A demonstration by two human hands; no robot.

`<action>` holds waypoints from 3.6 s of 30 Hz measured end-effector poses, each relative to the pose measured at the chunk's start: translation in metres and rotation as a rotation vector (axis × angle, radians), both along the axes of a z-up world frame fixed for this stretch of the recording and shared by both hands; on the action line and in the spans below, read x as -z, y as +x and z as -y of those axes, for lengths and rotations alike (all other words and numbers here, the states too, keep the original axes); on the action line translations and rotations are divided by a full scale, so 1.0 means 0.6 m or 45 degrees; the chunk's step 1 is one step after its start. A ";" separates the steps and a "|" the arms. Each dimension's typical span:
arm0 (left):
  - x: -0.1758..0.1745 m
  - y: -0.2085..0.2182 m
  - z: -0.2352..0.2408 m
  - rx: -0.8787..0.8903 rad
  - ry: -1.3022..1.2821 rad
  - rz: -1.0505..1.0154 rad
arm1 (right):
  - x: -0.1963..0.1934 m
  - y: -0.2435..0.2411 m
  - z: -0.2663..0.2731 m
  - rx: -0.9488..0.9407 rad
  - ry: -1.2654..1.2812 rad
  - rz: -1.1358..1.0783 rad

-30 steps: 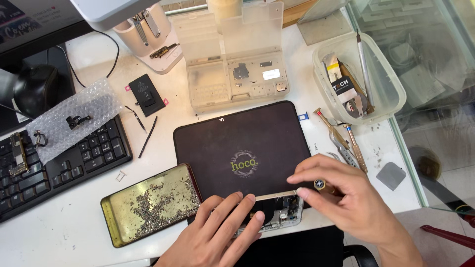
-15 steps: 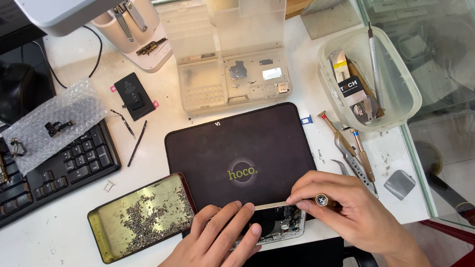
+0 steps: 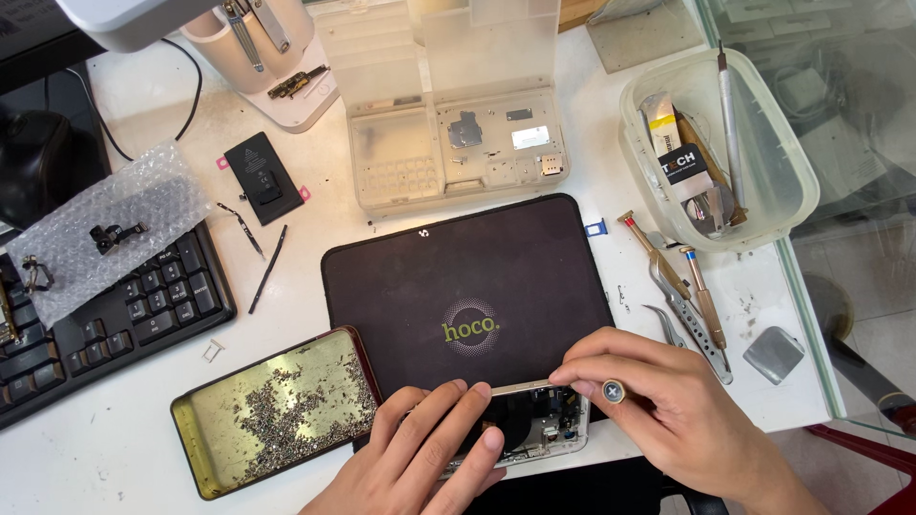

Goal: The person uses a precision screwdriver to remove screws from a disassembled smartphone and places them into a metal tray. The person repeatedly picks up screws from the tray and inserts them into the phone, continuing the reassembly process.

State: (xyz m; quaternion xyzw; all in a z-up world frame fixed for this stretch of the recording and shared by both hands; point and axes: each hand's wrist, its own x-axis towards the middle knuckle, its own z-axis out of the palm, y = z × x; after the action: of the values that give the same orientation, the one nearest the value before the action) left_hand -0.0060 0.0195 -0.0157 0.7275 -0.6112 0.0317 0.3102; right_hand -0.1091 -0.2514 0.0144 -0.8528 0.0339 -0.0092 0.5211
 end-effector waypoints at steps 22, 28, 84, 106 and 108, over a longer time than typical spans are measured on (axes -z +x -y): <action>-0.011 0.008 0.001 0.066 -0.050 -0.109 | -0.023 0.034 0.022 -0.234 0.183 -0.216; -0.009 0.004 0.002 0.054 -0.052 -0.131 | -0.023 0.041 0.029 -0.297 0.216 -0.338; -0.059 -0.001 0.023 -0.060 0.116 -0.425 | 0.036 -0.043 -0.073 0.373 0.724 -0.166; -0.071 0.001 0.033 -0.251 0.202 -0.525 | 0.045 -0.076 -0.024 0.657 1.129 0.312; -0.070 0.005 0.039 -0.280 0.187 -0.529 | 0.038 -0.089 -0.012 0.699 1.118 0.516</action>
State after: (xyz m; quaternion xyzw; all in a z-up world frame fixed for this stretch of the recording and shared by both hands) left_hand -0.0027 -0.0038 0.0262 0.8011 -0.4520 -0.1297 0.3702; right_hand -0.1622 -0.2440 -0.0087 -0.4964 0.1545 -0.2937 0.8022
